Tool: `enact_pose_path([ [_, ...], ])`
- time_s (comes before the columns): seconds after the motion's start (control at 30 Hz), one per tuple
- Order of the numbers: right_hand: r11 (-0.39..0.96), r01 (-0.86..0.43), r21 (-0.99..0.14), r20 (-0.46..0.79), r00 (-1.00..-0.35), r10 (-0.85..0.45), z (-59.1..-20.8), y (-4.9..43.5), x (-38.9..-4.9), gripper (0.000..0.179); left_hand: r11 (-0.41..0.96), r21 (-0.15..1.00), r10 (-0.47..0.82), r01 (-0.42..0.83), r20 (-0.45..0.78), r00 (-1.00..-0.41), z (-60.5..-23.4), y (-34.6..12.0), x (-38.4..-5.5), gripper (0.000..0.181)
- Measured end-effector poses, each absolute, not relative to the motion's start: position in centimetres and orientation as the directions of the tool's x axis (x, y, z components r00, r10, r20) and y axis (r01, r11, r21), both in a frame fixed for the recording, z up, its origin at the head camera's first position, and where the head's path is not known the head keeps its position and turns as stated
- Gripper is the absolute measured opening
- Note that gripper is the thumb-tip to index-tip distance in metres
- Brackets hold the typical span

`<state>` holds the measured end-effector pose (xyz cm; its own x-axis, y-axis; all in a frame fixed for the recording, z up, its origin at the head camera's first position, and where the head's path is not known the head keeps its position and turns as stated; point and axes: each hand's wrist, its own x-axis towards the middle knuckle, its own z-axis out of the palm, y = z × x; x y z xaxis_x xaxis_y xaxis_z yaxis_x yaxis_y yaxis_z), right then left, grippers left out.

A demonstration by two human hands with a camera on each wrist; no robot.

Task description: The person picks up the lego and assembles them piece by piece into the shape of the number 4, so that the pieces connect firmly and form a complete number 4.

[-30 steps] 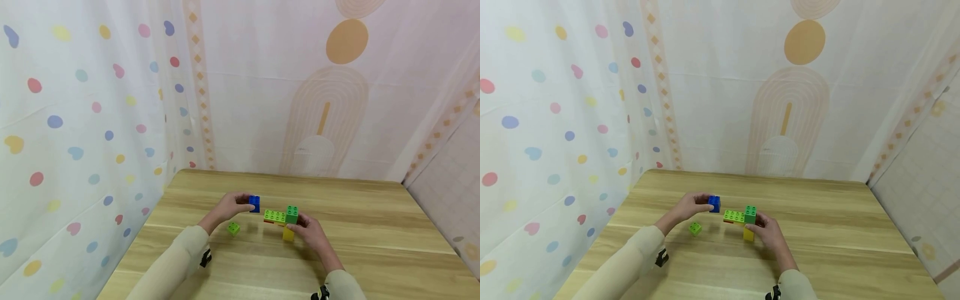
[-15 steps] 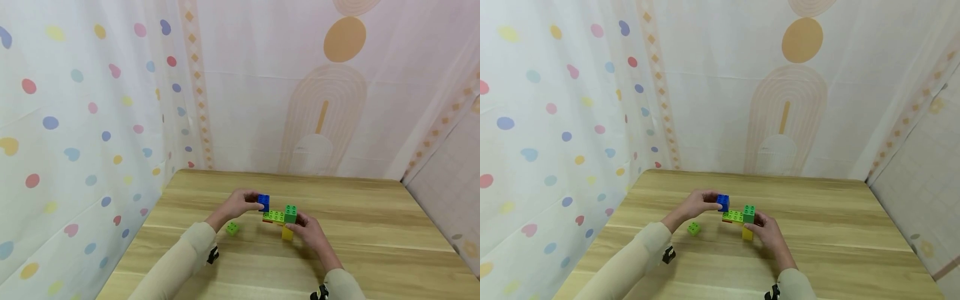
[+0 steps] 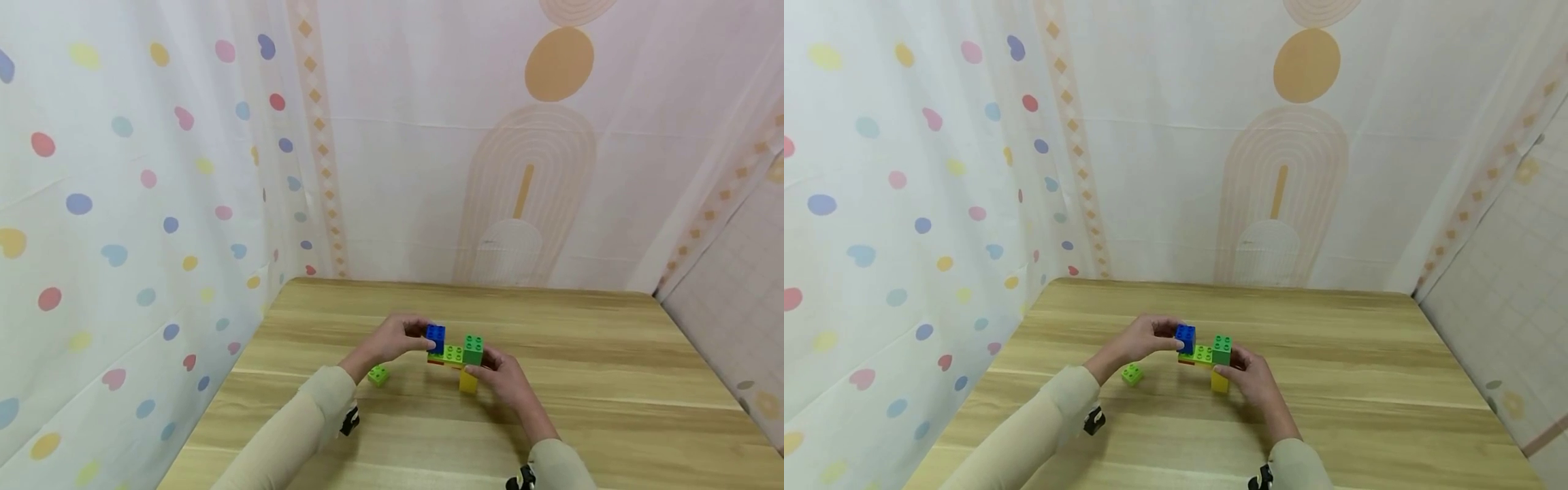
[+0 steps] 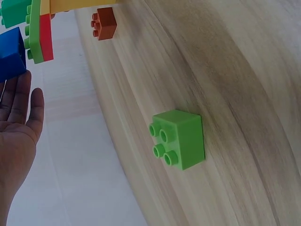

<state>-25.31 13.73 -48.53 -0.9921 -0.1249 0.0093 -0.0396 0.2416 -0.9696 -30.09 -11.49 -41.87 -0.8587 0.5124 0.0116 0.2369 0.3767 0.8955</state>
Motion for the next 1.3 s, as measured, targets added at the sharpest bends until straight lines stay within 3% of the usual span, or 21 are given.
enact_pose_path([
  [1.3, 0.223, -0.036, -0.974, 0.007, -0.992, -0.127, -48.49, 13.29, -25.42, 0.040, 0.417, 0.884, 0.507, 0.212, -0.032, -0.862, -42.47, -11.75, -30.19, 0.040],
])
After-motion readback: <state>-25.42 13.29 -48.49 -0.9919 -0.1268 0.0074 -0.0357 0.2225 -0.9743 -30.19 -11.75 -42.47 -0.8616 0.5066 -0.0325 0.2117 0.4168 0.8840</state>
